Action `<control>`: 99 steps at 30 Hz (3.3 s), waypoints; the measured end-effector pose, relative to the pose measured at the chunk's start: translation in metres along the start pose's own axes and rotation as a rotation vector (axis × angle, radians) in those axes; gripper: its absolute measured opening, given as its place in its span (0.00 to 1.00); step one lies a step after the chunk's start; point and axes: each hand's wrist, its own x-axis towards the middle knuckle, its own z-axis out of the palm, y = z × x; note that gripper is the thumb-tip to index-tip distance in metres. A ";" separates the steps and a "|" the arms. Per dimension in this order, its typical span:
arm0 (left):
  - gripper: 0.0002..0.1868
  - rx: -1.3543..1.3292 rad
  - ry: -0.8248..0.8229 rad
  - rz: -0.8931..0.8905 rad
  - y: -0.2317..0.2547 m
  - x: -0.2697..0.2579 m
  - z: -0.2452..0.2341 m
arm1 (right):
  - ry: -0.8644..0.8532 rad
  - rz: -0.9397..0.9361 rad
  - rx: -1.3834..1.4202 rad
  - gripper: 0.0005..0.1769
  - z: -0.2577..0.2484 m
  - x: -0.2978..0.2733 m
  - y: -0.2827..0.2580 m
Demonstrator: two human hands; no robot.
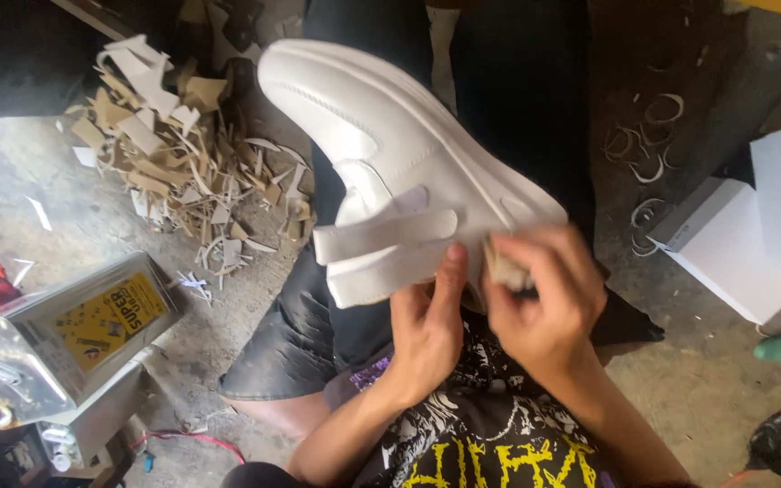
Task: A person is cleaning or finishing a white leather shoe using a small cleaning block, rotating the shoe to reach all surfaces.
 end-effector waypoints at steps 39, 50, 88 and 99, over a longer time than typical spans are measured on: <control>0.07 0.030 -0.023 0.244 -0.031 -0.013 0.028 | 0.042 0.095 0.062 0.02 0.001 -0.015 0.009; 0.09 0.004 -0.069 0.189 -0.020 -0.010 0.026 | 0.008 0.100 0.089 0.01 -0.005 -0.008 -0.003; 0.29 -0.115 -0.216 -0.101 0.001 -0.006 -0.004 | 0.147 0.609 0.850 0.07 -0.036 -0.008 0.023; 0.08 -0.278 -0.035 -0.091 0.001 -0.001 0.011 | -0.119 0.766 0.538 0.10 -0.037 0.002 0.002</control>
